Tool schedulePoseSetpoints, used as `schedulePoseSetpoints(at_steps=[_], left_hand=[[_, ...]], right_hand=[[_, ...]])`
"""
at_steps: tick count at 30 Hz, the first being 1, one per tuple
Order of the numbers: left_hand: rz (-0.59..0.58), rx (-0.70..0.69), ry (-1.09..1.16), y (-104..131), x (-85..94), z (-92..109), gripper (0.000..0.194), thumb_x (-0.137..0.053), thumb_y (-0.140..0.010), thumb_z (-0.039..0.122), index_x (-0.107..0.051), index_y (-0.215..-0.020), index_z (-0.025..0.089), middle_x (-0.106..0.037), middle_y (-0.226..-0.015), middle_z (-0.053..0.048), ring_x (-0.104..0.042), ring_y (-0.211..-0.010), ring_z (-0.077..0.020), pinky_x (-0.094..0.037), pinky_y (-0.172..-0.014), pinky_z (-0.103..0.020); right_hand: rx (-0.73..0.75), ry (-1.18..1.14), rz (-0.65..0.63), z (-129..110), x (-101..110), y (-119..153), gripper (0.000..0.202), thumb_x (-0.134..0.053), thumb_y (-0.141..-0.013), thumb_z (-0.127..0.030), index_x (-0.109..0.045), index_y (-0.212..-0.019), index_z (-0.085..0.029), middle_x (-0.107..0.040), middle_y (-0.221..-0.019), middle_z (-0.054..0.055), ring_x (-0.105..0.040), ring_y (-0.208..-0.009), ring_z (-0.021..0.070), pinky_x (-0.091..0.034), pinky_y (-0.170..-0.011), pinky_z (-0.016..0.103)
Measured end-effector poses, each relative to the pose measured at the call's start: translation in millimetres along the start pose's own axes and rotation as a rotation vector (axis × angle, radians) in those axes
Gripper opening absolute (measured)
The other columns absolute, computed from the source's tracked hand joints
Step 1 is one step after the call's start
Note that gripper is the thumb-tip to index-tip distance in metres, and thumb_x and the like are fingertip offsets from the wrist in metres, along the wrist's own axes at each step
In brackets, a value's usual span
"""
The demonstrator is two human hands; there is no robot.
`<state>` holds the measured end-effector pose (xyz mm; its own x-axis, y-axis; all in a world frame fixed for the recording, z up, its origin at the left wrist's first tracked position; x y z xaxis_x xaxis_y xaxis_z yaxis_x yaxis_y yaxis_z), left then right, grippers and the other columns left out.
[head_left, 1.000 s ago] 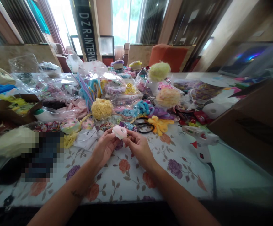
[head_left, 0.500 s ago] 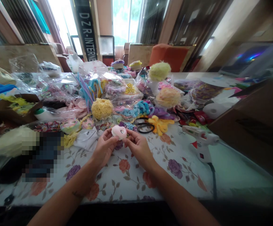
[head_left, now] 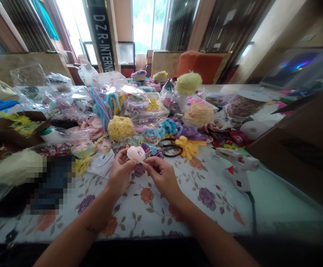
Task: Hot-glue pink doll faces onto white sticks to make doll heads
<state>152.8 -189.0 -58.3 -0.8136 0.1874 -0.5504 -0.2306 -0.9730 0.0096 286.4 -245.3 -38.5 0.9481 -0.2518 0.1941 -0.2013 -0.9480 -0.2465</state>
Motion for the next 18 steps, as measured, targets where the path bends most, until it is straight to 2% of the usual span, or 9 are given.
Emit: schedulePoseSetpoints(at_steps=[5,9,18], left_hand=[[0.058,-0.093,-0.072,-1.0,0.6,2.6,0.041,-0.075,-0.063,0.015,-0.056,-0.1,0.018,-0.062,-0.101,-0.003,-0.06,-0.089,-0.0138,-0.046,-0.078,-0.024],[0.081,-0.144,-0.123,-2.3,1.1,3.1,0.042,-0.073,-0.062,0.011,-0.056,-0.099,0.019,-0.062,-0.1,-0.002,-0.06,-0.088,-0.0132,-0.046,-0.076,-0.023],[0.007,0.024,-0.054,-4.0,1.7,-1.4,0.044,-0.08,-0.061,0.016,-0.059,-0.1,0.017,-0.066,-0.1,-0.004,-0.063,-0.09,-0.0158,-0.048,-0.077,-0.025]], right_hand=[[0.123,0.106,0.033,-6.4,-1.1,6.1,0.012,-0.06,-0.085,-0.027,-0.064,-0.078,-0.018,-0.054,-0.056,-0.004,-0.045,-0.05,0.0091,-0.034,-0.048,0.021],[0.155,0.098,-0.028,-8.8,-3.6,8.9,0.012,-0.06,-0.085,-0.026,-0.064,-0.077,-0.017,-0.056,-0.055,-0.003,-0.047,-0.048,0.0089,-0.037,-0.048,0.021],[-0.045,-0.015,-0.017,-5.0,2.5,5.0,0.017,-0.059,-0.083,-0.032,-0.059,-0.072,-0.018,-0.053,-0.051,-0.004,-0.042,-0.042,0.0085,-0.033,-0.042,0.02]])
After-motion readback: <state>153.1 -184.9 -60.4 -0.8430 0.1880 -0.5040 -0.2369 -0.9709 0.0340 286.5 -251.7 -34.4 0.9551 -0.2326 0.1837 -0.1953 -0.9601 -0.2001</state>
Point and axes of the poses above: each hand's wrist, its own y-axis away from the middle knuckle, its own x-axis out of the back of the hand, z = x × y, the point moved 3 cm from there along -y, towards the middle knuckle
